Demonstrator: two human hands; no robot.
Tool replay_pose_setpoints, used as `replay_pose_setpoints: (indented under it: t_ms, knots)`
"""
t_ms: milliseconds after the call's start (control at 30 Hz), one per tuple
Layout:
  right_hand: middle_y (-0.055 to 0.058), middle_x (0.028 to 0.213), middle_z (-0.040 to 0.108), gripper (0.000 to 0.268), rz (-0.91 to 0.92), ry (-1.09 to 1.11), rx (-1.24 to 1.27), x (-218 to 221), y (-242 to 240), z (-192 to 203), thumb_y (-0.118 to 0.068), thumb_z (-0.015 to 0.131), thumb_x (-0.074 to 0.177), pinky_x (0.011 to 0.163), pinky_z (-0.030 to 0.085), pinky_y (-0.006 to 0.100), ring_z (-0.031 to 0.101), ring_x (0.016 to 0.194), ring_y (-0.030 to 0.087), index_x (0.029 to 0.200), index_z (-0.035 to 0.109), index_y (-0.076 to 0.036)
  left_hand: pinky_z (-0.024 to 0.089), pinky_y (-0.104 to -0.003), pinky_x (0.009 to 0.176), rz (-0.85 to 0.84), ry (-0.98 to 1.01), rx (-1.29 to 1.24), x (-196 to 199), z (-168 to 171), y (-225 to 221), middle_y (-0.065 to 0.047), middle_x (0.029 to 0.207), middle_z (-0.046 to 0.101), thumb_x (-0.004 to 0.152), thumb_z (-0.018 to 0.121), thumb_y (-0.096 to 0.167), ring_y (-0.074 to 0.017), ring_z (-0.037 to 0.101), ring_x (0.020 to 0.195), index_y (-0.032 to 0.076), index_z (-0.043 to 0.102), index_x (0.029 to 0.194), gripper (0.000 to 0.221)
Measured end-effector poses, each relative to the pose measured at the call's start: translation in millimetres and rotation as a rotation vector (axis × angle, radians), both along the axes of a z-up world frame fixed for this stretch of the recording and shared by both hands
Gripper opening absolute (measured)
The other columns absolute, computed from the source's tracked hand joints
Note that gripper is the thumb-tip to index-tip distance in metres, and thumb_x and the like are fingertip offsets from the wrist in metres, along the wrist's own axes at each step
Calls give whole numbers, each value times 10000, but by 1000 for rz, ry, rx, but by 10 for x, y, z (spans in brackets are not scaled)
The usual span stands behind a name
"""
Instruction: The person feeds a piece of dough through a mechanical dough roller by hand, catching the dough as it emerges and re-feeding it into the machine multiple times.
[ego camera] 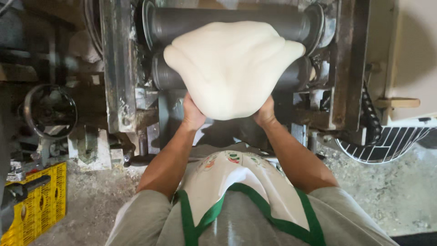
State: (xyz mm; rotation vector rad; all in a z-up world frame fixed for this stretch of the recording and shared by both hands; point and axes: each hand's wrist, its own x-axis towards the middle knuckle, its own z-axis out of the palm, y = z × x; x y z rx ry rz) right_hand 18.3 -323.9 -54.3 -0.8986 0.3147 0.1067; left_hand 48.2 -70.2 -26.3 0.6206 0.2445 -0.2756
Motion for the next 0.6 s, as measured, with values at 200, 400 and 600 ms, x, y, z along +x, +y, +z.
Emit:
replay_pose_setpoints:
  t_ms: [200,400,600]
  knots:
    - [164,1359,657,736,-25,88,204,-282,-264,595,-559,334,1010,1045,517,390,638,1234,286,1396,557,25,411,-446,1103,-40,-18,-56,-209,711,276,-147,1376,617,1039,456,521,-278,583,1275,-21,520,1438,675]
    - [194,1220,649,597,-230,458,-65,-577,-650,-145,-559,444,1005,1008,505,556,602,1161,376,1325,542,-65,449,-503,1063,-48,-15,329,-366,260,677,-157,1411,545,925,557,457,-309,576,1247,68,414,1495,706]
    - [145,1278,649,509,128,624,-151,-167,-618,-1294,-471,471,1009,979,497,495,619,1181,326,1364,516,-109,373,-515,1047,-550,761,612,-193,-1021,595,-171,1454,565,1023,284,623,-282,542,1216,101,379,1540,741]
